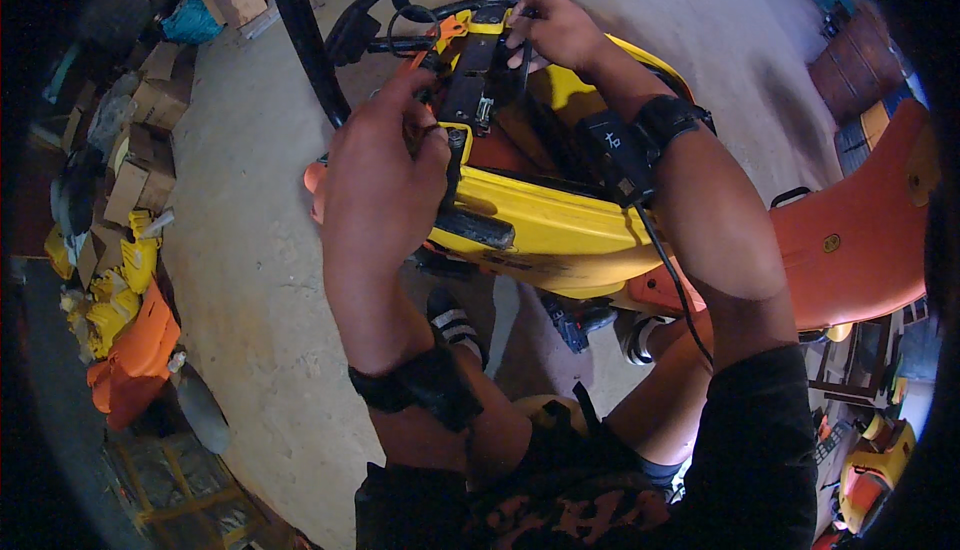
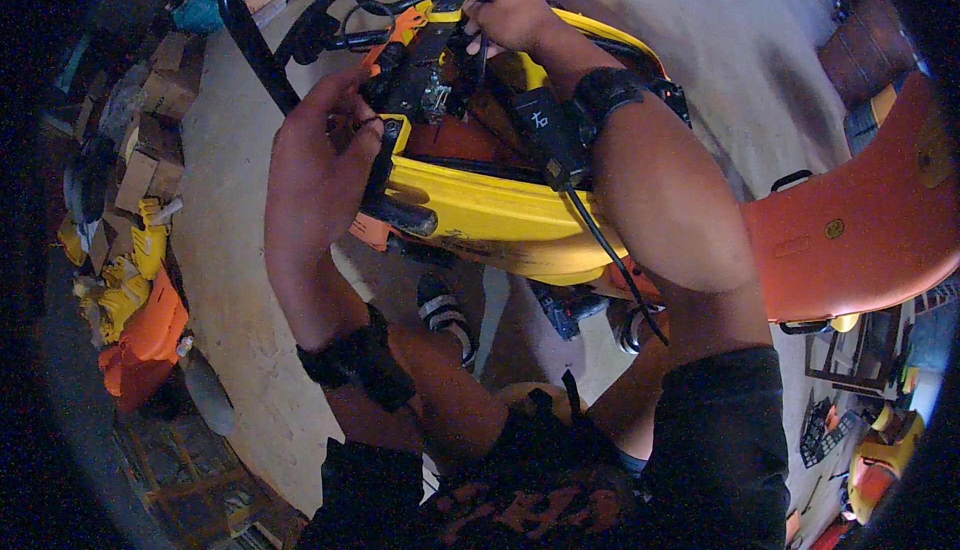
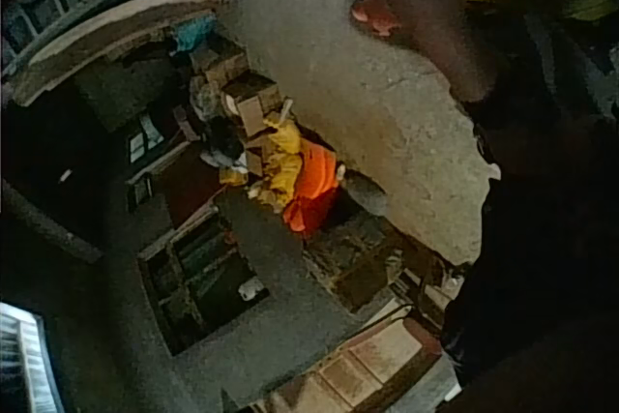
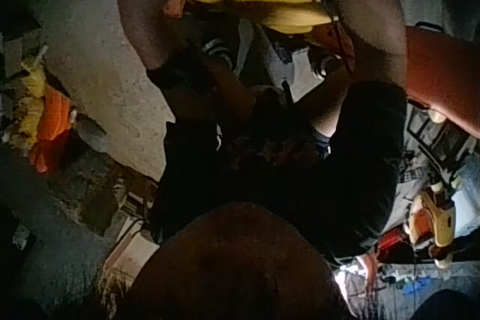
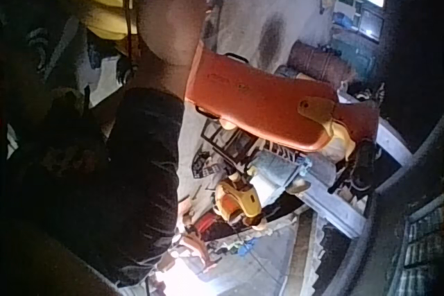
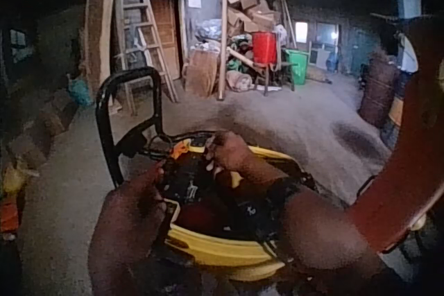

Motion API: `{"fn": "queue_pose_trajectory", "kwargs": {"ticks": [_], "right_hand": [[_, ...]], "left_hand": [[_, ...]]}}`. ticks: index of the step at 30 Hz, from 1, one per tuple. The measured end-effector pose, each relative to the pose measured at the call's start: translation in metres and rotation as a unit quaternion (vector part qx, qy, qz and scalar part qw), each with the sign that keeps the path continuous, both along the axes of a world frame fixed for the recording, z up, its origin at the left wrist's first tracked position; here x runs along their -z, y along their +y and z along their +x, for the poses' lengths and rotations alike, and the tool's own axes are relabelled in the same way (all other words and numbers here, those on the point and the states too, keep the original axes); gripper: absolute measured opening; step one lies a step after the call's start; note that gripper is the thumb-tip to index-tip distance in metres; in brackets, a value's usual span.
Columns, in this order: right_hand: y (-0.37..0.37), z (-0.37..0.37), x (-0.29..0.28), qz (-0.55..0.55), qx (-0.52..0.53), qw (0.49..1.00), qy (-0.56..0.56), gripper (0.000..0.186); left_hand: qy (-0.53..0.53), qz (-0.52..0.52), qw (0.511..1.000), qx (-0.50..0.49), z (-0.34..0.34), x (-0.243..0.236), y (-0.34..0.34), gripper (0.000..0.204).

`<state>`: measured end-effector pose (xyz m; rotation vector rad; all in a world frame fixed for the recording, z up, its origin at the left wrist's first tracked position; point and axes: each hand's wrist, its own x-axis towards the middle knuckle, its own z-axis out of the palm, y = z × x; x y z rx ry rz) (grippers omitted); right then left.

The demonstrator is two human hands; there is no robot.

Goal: Repairing or maintaining a scooter by working on the wiring and mechanical components under the front cowl.

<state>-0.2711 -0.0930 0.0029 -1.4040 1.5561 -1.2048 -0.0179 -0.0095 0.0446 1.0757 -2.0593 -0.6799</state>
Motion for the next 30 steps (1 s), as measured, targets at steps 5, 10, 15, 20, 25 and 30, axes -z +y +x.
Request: {"fn": "queue_pose_trajectory", "kwargs": {"ticks": [5,10,15,20,25,30], "right_hand": [[0.0018,-0.0007,-0.0006,0.005,0.001,1.000,0.008,0.020],[0.0021,-0.0010,-0.0018,0.009,0.000,1.000,0.022,0.021],[0.0030,0.0020,-0.0030,0.011,0.003,1.000,0.024,0.022],[0.0039,0.0019,-0.0040,0.017,0.007,1.000,0.023,0.022],[0.0018,-0.0005,-0.0023,0.019,0.002,0.999,0.032,0.021],[0.0012,-0.0001,-0.0014,0.019,0.004,1.000,0.014,0.020]], "left_hand": [[0.001,-0.017,1.000,0.002,-0.0010,0.0001,0.0012,0.041],[0.004,-0.011,1.000,0.002,-0.0026,0.0014,0.0012,0.044],[-0.027,-0.036,0.999,0.001,-0.0013,0.0001,0.0011,0.044],[-0.038,-0.050,0.998,-0.030,-0.0055,0.0010,0.0038,0.044],[-0.050,-0.049,0.997,-0.041,-0.0082,-0.0039,0.0070,0.037],[-0.067,-0.052,0.994,-0.066,-0.0083,-0.0032,0.0064,0.036]]}}
